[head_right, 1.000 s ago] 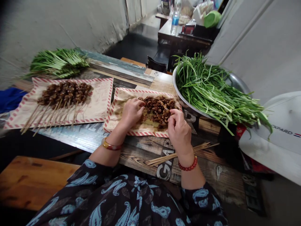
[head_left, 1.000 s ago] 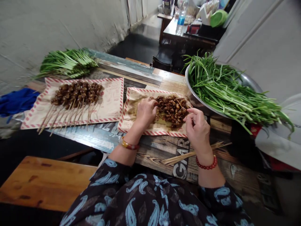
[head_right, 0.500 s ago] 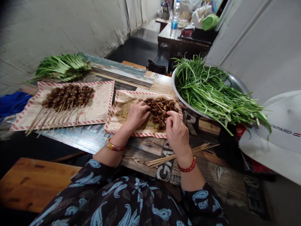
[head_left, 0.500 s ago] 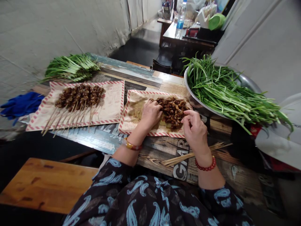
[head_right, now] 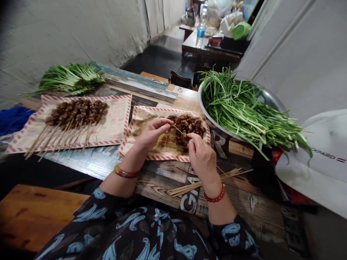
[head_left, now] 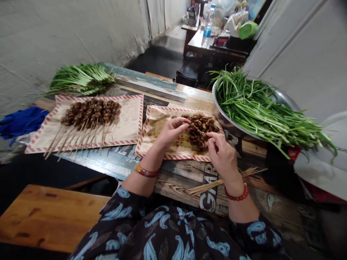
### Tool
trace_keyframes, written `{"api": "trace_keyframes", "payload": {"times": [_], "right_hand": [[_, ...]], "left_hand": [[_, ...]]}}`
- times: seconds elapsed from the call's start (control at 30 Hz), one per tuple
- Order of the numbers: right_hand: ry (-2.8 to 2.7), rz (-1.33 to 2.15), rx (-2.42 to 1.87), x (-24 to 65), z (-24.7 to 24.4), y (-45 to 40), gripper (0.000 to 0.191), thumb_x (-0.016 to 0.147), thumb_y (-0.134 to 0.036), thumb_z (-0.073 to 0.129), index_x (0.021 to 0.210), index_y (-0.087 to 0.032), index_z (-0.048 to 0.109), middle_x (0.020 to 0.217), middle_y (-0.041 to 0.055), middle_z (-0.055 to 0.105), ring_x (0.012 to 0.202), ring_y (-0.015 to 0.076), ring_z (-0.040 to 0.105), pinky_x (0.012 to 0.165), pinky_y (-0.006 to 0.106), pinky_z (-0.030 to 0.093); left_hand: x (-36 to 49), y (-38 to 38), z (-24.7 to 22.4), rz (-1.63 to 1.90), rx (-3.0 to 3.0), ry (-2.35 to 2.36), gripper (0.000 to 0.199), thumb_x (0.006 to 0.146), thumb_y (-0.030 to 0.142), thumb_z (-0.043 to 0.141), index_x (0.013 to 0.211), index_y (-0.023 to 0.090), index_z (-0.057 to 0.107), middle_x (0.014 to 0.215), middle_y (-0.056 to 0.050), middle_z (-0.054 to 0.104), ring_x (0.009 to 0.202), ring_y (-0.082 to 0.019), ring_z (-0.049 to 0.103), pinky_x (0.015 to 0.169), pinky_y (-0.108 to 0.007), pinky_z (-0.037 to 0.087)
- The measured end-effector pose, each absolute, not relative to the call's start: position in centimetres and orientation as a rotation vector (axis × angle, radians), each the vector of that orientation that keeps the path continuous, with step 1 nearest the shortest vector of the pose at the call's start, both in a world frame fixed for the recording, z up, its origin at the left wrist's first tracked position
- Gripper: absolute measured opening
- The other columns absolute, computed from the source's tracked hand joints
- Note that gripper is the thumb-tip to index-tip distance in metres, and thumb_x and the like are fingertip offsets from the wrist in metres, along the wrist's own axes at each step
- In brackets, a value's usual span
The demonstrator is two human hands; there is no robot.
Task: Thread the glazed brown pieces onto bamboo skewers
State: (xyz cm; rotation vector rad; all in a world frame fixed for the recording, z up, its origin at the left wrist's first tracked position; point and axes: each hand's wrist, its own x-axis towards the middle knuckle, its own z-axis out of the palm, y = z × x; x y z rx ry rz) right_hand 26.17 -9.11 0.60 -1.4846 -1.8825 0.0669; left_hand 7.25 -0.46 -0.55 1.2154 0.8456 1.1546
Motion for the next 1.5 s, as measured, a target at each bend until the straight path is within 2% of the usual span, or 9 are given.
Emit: {"api": "trace_keyframes", "payload": {"times": [0.13, 0.3, 0.57, 0.83, 0.93, 1.07, 1.27, 1.5], "right_hand": [[-1.907, 0.05, -1.46, 26.3, 0.4, -9.0, 0.026, 0.097, -0.022, 0.04, 0.116, -0.02, 0.058, 0.097, 0.0063, 0.074, 0.085, 0.0177, 0.071, 0.076, 0.03, 0.054], [-1.905, 0.032, -1.457, 26.3, 0.3, -8.9, 0.026, 0.097, -0.022, 0.041, 0.115, -0.019, 0.059, 0.097, 0.007, 0.074, 0.085, 0.0182, 0.071, 0.075, 0.03, 0.055], [-1.901, 0.057, -1.445, 26.3, 0.2, -8.9, 0.026, 0.097, -0.022, 0.041, 0.116, -0.02, 0.06, 0.098, 0.0064, 0.074, 0.086, 0.0171, 0.072, 0.079, 0.03, 0.055], [-1.837, 0.022, -1.47, 26.2, 0.5, -9.2, 0.021, 0.096, -0.025, 0.048, 0.113, -0.02, 0.059, 0.087, 0.0021, 0.075, 0.077, 0.0168, 0.072, 0.072, 0.028, 0.054], [-1.822, 0.011, -1.444, 26.1, 0.5, -9.3, 0.016, 0.095, -0.026, 0.051, 0.106, -0.021, 0.062, 0.09, 0.003, 0.075, 0.077, 0.0162, 0.072, 0.07, 0.027, 0.055], [-1.837, -0.058, -1.398, 26.1, 0.4, -9.3, 0.013, 0.093, -0.024, 0.055, 0.101, -0.021, 0.065, 0.092, 0.0037, 0.075, 0.077, 0.0156, 0.072, 0.071, 0.026, 0.056], [-1.885, -0.078, -1.337, 26.1, 0.5, -9.1, 0.015, 0.093, -0.02, 0.055, 0.101, -0.021, 0.067, 0.093, 0.0036, 0.075, 0.082, 0.0148, 0.072, 0.078, 0.026, 0.056], [-1.897, -0.078, -1.374, 26.2, 0.8, -9.2, 0.018, 0.094, -0.02, 0.052, 0.101, -0.022, 0.068, 0.092, 0.0041, 0.075, 0.083, 0.0159, 0.071, 0.078, 0.028, 0.055]], "left_hand": [[7.3, -0.9, 0.1, 1.102, 1.118, 0.739, 0.024, 0.074, 0.035, 0.075, 0.087, 0.015, 0.072, 0.074, -0.001, 0.064, 0.065, -0.008, 0.053, 0.063, -0.021, 0.041], [7.4, -1.2, 0.4, 1.035, 1.028, 0.666, 0.028, 0.066, 0.026, 0.081, 0.091, 0.017, 0.073, 0.075, 0.0, 0.062, 0.066, -0.007, 0.052, 0.064, -0.021, 0.041], [7.4, -1.3, 0.7, 1.083, 1.032, 0.65, 0.029, 0.069, 0.026, 0.079, 0.098, 0.019, 0.075, 0.07, 0.0, 0.062, 0.063, -0.008, 0.05, 0.062, -0.022, 0.04], [7.6, -1.0, 0.1, 1.165, 0.72, 0.632, 0.027, 0.059, 0.025, 0.086, 0.078, 0.014, 0.071, 0.077, 0.0, 0.067, 0.062, -0.005, 0.055, 0.063, -0.019, 0.044], [7.6, -1.0, 0.3, 1.132, 0.623, 0.588, 0.029, 0.061, 0.024, 0.086, 0.084, 0.014, 0.07, 0.076, 0.001, 0.067, 0.065, -0.007, 0.059, 0.067, -0.021, 0.048], [7.5, -1.2, 0.6, 1.094, 0.603, 0.594, 0.038, 0.062, 0.024, 0.086, 0.096, 0.015, 0.071, 0.076, 0.001, 0.066, 0.064, -0.008, 0.06, 0.064, -0.022, 0.05], [7.7, -1.1, 0.5, 1.122, 0.576, 0.607, 0.035, 0.059, 0.027, 0.087, 0.085, 0.013, 0.069, 0.068, 0.003, 0.063, 0.059, -0.007, 0.059, 0.052, -0.018, 0.044], [7.8, -1.1, 0.7, 1.129, 0.563, 0.642, 0.028, 0.065, 0.026, 0.084, 0.079, 0.013, 0.063, 0.062, 0.004, 0.06, 0.056, -0.005, 0.058, 0.054, -0.017, 0.044]]}}
